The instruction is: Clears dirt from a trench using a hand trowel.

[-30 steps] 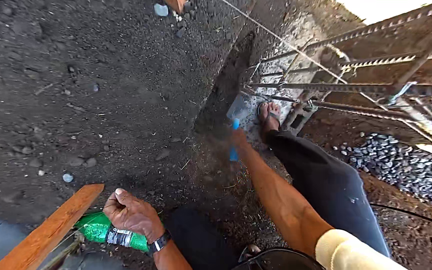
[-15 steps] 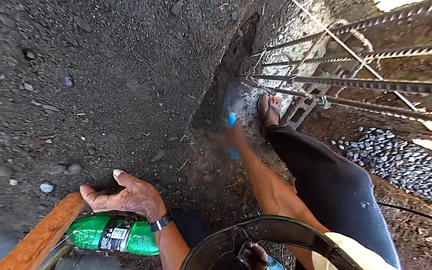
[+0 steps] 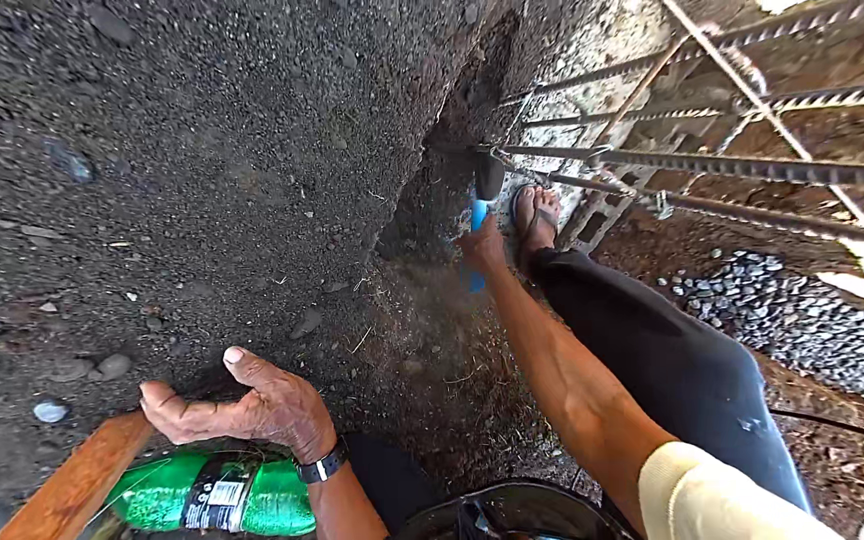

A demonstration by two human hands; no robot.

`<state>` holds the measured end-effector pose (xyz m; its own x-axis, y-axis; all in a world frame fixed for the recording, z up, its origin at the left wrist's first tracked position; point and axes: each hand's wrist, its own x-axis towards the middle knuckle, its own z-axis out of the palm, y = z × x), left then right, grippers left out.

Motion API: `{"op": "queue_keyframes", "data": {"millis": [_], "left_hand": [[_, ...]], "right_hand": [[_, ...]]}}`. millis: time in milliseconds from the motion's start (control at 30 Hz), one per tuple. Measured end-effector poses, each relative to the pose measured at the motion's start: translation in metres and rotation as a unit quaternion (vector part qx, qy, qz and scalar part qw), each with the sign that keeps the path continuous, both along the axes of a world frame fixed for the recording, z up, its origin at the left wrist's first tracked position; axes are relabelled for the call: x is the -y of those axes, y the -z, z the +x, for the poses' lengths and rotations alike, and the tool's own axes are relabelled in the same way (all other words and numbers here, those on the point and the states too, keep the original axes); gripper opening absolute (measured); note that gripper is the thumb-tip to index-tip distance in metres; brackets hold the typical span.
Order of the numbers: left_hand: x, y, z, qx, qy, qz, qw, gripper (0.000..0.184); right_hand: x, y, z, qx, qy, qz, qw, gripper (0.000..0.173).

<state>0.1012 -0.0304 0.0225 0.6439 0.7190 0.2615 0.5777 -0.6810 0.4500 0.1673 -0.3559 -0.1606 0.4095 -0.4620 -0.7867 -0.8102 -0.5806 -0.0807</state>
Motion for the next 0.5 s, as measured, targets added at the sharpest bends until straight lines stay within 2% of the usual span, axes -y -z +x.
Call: {"op": "queue_keyframes", "data": {"millis": [133, 233, 433, 500], "left_hand": [[0.001, -0.001, 0.000, 0.005, 0.008, 0.003, 1.000, 0.074], [-0.002, 0.000, -0.002, -0.003, 0.005, -0.003, 1.000, 0.077], [-0.005, 0.005, -0.001, -0.022, 0.020, -0.023, 0.999, 0.087], [-0.005, 0.005, 0.001, -0.038, 0.019, -0.024, 0.999, 0.091]], "right_hand": [[0.000, -0.031, -0.027, -0.012, -0.038, 0.046, 0.998, 0.051], [-0.033, -0.050, -0.026, 0.016, 0.007, 0.065, 0.998, 0.049], [-0.096, -0.028, 0.032, 0.066, 0.130, 0.025, 0.989, 0.050], [-0.108, -0.022, 0.048, 0.071, 0.132, 0.003, 0.989, 0.051]]}}
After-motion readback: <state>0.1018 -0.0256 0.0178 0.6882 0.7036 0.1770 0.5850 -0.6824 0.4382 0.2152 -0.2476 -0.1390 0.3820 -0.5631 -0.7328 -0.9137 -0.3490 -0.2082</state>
